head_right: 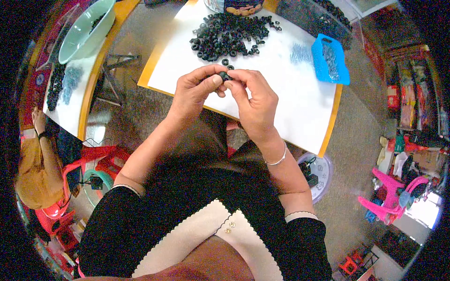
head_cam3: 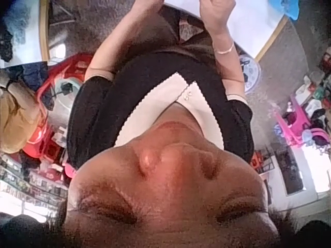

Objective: The person assembles small components by picking up black rubber rings and inserting small metal pins into them by hand.

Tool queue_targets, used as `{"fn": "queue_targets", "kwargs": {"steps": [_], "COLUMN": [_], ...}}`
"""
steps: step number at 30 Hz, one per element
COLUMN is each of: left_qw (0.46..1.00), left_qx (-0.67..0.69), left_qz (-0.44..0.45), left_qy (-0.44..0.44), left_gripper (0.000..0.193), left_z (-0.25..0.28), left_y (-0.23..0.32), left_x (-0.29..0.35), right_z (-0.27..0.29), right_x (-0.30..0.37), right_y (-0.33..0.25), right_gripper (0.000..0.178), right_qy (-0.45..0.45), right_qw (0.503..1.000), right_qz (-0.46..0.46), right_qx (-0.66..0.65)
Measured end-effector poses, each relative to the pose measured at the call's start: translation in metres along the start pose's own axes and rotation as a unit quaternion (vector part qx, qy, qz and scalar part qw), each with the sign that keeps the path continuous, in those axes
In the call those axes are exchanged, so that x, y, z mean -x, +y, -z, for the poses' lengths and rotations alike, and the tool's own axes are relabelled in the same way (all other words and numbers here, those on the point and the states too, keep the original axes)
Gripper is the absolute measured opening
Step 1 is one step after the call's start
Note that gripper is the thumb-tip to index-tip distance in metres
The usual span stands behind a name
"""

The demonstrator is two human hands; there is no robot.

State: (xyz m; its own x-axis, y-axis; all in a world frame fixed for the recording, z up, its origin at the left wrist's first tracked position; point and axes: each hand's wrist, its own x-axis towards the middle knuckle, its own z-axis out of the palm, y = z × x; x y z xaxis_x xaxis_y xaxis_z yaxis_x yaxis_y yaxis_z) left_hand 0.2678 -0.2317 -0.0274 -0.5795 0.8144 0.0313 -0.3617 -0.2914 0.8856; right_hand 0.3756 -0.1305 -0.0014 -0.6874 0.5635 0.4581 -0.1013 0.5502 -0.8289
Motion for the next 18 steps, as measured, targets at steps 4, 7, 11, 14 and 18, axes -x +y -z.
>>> {"fn": "queue_targets", "kwargs": {"steps": [4,7,11,14,18], "left_qw": [0.999,1.000,0.997,0.994,0.999], "left_qx": [0.030,0.021,-0.069,-0.099,-0.038], "left_qz": [0.025,0.014,-0.037,-0.049,-0.003], "left_qy": [-0.006,-0.007,0.001,0.003,-0.016], "left_gripper": [0.024,0.024,0.022,0.019,0.024], "left_z": [-0.0012,-0.0019,-0.0017,-0.0024,0.0003], "left_y": [-0.0002,-0.0011,-0.0016,0.0007,0.0001], "left_x": [-0.0016,-0.0010,0.0007,0.0004,-0.0013], "right_z": [0.0040,0.0055,0.0056,0.0043,0.0023], "right_x": [-0.0008,-0.0027,-0.0041,-0.0040,-0.0036], "right_y": [0.0003,0.0015,-0.0018,-0.0038,-0.0020], "right_gripper": [0.010,0.010,0.010,0.010,0.011], "right_qy": [0.000,-0.003,-0.008,-0.005,-0.003], "right_qw": [1.000,0.996,0.986,0.984,0.987], "right_qz": [0.005,0.068,0.118,0.122,0.120], "right_qx": [0.013,0.057,0.118,0.130,0.108]}}
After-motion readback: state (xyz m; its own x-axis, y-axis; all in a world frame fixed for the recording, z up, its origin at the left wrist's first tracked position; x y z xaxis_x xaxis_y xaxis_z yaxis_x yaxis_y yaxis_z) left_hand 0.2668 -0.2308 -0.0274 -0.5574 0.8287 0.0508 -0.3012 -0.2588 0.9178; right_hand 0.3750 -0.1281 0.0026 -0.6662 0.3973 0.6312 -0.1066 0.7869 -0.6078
